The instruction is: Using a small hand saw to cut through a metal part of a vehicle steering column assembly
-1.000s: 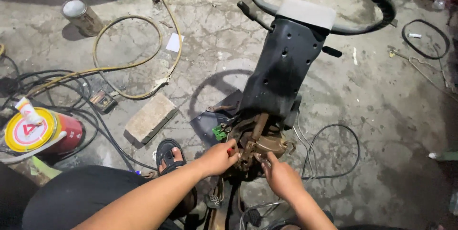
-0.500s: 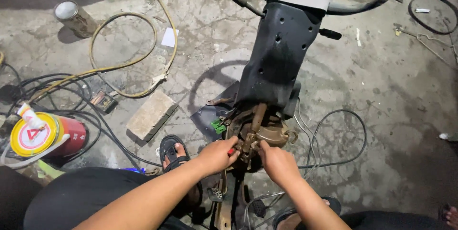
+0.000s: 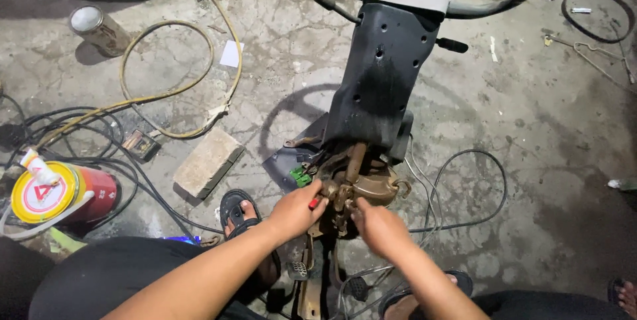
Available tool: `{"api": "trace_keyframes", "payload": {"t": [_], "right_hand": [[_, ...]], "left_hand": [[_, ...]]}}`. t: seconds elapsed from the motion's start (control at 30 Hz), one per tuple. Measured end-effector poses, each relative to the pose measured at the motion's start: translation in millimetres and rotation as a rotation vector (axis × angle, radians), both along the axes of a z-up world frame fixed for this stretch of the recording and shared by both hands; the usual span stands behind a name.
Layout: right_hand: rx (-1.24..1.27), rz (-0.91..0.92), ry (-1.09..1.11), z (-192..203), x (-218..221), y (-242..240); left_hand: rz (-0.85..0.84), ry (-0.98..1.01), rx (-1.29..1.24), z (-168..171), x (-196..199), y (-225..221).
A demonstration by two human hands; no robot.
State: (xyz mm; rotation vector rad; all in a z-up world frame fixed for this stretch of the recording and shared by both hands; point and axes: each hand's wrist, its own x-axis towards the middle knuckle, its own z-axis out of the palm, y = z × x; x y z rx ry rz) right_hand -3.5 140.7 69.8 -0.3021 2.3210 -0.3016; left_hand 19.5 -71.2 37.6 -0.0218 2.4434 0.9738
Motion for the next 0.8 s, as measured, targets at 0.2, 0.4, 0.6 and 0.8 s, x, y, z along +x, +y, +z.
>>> {"api": "trace_keyframes", "payload": {"t": [0.2, 0.4, 0.6, 0.8], "right_hand": [[0.031, 0.007, 0.119, 13, 0, -3], [-0.149, 0.227, 0.500, -54, 23, -1], [-0.287, 0.216, 0.649, -77, 1, 14], [-0.132, 0.301, 0.568, -94, 16, 0]], "left_hand": [[-0.169, -0.146, -0.005, 7, -1, 3], [-0.387, -0.345, -0.156, 28, -19, -8], [-0.294, -0.273, -0.215, 44, -35, -28], [-0.259, -0.280, -0.217, 54, -29, -38]]}}
